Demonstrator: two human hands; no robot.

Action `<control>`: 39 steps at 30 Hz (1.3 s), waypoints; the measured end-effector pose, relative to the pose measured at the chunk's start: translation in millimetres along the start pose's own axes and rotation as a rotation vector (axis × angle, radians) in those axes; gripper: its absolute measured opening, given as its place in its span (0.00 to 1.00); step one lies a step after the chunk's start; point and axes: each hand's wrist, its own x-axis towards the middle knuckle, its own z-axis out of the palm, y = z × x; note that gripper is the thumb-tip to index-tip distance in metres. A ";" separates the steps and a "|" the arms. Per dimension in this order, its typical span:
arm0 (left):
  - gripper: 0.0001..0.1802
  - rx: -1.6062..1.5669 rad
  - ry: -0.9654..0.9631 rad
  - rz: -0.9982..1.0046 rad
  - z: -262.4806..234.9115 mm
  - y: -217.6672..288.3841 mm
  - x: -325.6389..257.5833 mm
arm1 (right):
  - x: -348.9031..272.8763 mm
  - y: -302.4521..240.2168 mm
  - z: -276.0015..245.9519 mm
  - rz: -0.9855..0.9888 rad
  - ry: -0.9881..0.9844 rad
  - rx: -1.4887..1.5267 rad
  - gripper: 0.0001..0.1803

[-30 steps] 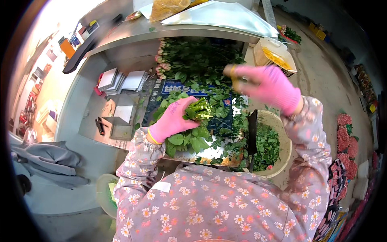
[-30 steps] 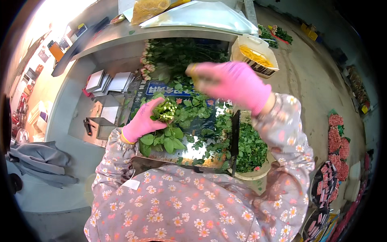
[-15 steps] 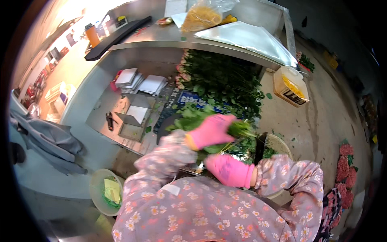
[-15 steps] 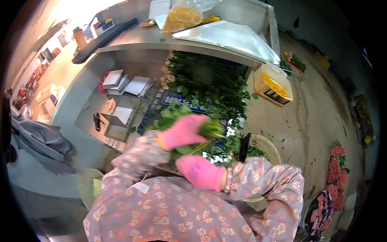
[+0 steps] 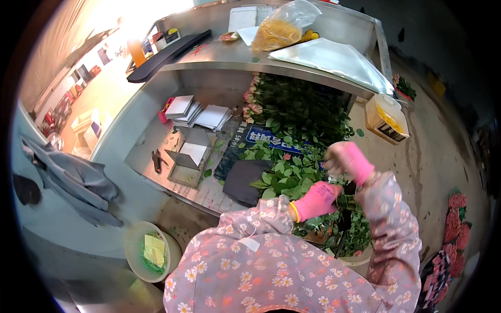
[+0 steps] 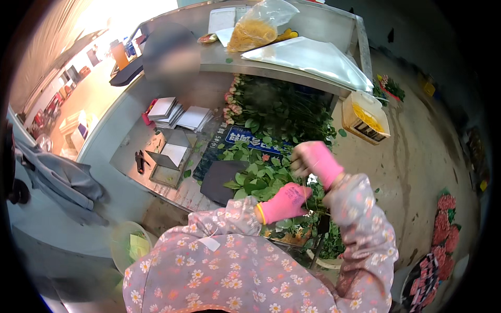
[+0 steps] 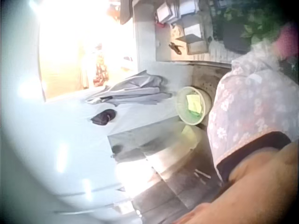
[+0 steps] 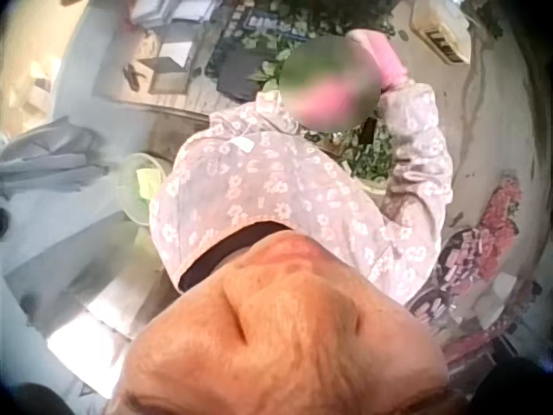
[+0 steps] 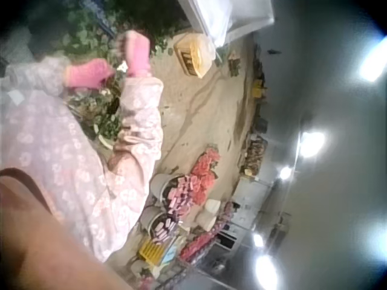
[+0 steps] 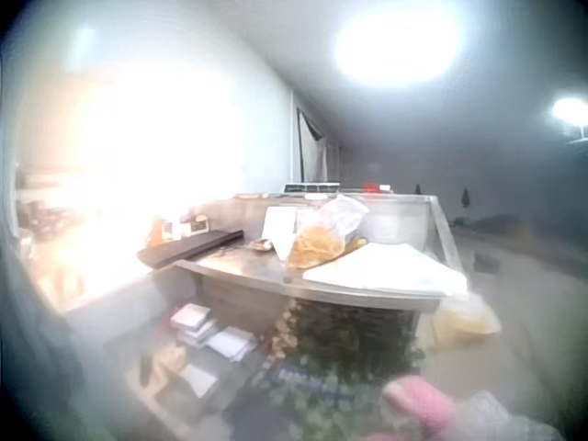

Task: The person wraps individual rose stems in black and white paper sheets on a metal workbench. They arrange the flowers, fold the paper around the stems, and place the wrapped units into a container. The process is repeated for multiple stems throughout the clip.

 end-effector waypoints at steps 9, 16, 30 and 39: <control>0.21 -0.166 0.100 -0.235 -55.4 -49.9 26.1 | -70.1 118.0 57.4 -0.526 0.473 -0.108 0.09; 0.23 -0.257 0.040 -0.006 12.0 -14.9 -5.2 | -58.9 22.4 16.0 -0.605 0.285 -0.995 0.13; 0.24 -0.330 -0.128 -0.047 -68.0 -14.2 -7.5 | -86.9 100.6 -12.2 -0.951 0.406 -0.412 0.07; 0.24 -0.280 -0.156 -0.079 0.1 5.1 20.4 | -34.5 204.6 5.2 -0.682 0.781 0.515 0.09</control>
